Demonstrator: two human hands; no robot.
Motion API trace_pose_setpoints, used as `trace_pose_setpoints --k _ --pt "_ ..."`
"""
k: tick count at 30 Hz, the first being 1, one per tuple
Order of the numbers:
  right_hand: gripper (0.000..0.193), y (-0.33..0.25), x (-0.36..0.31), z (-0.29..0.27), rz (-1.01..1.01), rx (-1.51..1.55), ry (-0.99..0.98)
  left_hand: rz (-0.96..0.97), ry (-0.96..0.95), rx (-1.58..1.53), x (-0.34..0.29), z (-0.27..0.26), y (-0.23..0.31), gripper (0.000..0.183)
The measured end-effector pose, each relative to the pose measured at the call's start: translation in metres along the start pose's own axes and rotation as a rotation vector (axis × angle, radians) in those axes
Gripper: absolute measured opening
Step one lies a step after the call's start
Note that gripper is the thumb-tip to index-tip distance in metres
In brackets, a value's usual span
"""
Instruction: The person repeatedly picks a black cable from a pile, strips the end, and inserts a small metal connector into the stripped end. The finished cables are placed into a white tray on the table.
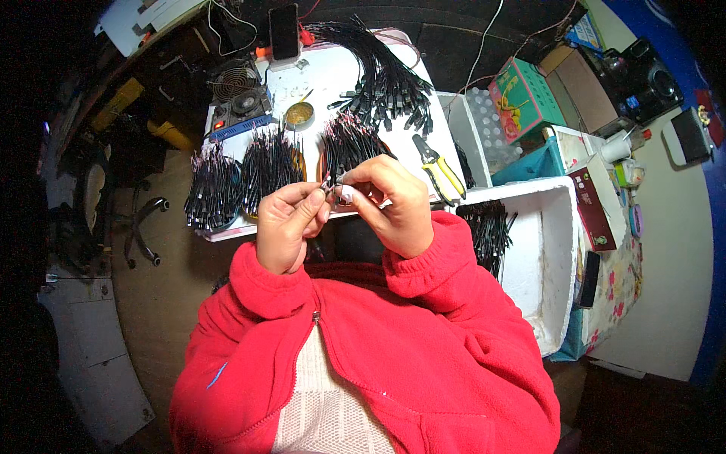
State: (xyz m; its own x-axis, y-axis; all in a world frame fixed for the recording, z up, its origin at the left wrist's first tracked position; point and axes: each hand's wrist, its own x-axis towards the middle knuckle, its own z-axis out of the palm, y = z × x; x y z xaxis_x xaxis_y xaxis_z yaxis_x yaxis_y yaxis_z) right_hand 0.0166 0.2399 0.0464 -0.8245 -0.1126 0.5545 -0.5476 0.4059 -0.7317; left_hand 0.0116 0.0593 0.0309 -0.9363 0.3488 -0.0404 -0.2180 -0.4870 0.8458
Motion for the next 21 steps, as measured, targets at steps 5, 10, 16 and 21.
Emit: trace_pose_setpoints --k 5,10,16,21 --pt "0.009 -0.013 -0.023 0.025 0.476 0.699 0.081 0.375 0.168 0.382 -0.003 0.002 -0.014 0.019" --pt "0.01 -0.014 -0.021 0.025 0.406 0.584 0.108 0.32 0.141 0.329 -0.008 0.004 -0.012 0.016" --pt "0.021 -0.016 0.001 -0.009 -0.117 -0.142 0.003 0.019 0.046 0.124 -0.009 0.003 0.0 0.016" --pt "0.015 -0.026 0.003 -0.027 -0.06 -0.136 -0.257 0.556 0.097 0.827 -0.009 0.006 -0.002 0.013"
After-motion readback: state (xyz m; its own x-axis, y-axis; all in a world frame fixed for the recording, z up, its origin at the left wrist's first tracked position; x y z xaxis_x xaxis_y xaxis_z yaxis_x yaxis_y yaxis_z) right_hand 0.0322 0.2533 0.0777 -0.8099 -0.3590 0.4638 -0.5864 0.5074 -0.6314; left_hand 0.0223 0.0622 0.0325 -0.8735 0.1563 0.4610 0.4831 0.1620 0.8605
